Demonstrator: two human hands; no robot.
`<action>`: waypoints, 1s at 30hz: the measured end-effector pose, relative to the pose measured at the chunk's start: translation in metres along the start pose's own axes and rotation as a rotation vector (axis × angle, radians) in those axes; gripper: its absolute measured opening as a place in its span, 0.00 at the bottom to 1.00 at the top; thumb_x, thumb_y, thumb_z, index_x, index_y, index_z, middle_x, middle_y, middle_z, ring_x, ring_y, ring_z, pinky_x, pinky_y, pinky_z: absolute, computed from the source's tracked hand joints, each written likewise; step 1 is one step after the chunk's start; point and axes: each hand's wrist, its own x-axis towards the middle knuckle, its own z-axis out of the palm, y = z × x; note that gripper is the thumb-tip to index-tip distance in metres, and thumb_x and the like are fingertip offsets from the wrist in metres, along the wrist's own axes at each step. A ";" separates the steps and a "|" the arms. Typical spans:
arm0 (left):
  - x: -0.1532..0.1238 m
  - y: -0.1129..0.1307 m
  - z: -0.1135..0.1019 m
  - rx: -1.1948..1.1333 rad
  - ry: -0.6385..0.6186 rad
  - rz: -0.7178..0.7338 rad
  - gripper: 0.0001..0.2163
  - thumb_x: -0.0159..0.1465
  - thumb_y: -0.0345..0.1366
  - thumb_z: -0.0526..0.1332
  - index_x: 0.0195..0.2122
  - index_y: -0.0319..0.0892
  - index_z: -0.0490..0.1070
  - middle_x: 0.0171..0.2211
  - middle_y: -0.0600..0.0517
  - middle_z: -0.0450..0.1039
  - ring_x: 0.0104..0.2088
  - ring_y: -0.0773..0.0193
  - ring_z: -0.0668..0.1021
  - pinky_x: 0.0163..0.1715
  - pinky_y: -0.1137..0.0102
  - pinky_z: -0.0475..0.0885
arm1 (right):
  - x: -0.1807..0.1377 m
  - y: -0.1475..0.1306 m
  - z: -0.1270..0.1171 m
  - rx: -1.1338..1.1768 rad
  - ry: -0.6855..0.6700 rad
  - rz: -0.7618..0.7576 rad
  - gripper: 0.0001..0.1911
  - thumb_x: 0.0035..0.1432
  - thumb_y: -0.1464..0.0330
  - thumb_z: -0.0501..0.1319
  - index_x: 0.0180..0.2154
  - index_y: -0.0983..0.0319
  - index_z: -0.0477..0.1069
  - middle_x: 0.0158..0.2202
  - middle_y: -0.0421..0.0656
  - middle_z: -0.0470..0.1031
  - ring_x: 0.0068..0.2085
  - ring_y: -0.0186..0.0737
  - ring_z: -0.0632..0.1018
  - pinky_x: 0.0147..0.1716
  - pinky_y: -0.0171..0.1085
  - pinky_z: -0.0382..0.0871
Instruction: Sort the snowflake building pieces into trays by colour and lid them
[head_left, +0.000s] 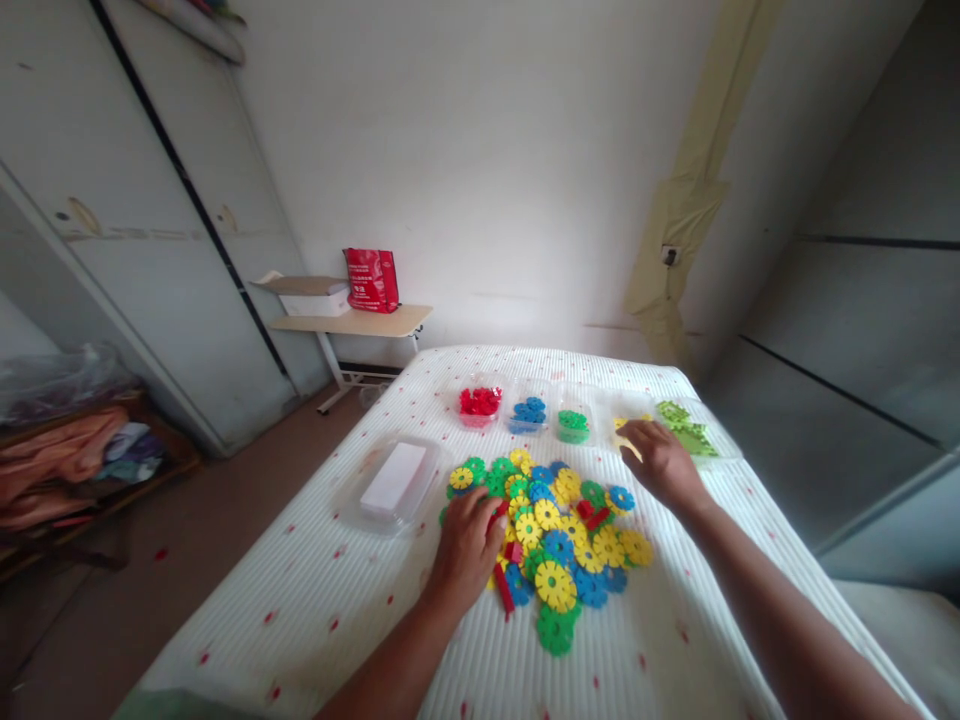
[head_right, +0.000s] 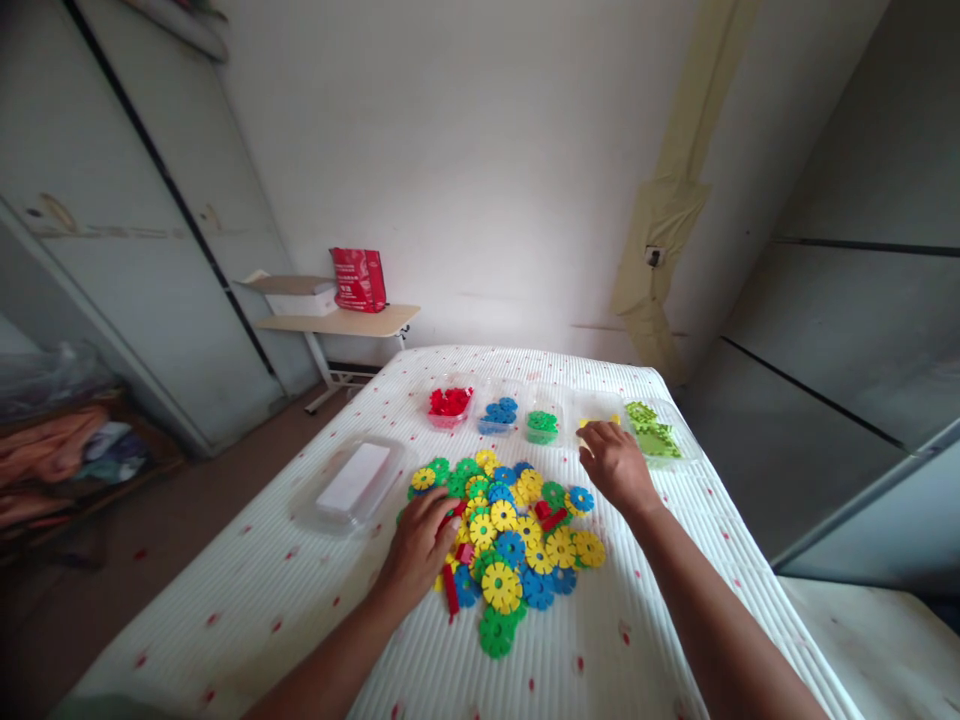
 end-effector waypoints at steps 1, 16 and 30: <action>0.000 0.000 0.000 -0.016 -0.003 0.004 0.13 0.63 0.37 0.51 0.44 0.42 0.71 0.48 0.45 0.69 0.49 0.56 0.71 0.50 0.57 0.68 | -0.007 -0.004 0.001 0.032 -0.010 -0.043 0.14 0.57 0.70 0.50 0.39 0.62 0.72 0.40 0.49 0.73 0.42 0.44 0.71 0.43 0.42 0.63; 0.029 -0.017 -0.025 0.191 -0.016 0.022 0.15 0.58 0.24 0.50 0.41 0.42 0.71 0.42 0.46 0.73 0.43 0.57 0.73 0.43 0.62 0.69 | -0.059 0.018 0.049 0.212 0.008 0.236 0.13 0.57 0.64 0.48 0.32 0.58 0.70 0.34 0.44 0.75 0.37 0.41 0.76 0.37 0.37 0.68; 0.043 -0.001 -0.028 0.399 -0.296 0.021 0.18 0.56 0.20 0.49 0.43 0.37 0.71 0.43 0.39 0.73 0.43 0.52 0.73 0.43 0.58 0.68 | -0.059 0.016 0.050 0.175 -0.016 0.201 0.14 0.58 0.64 0.47 0.31 0.59 0.70 0.34 0.44 0.75 0.36 0.40 0.75 0.37 0.36 0.67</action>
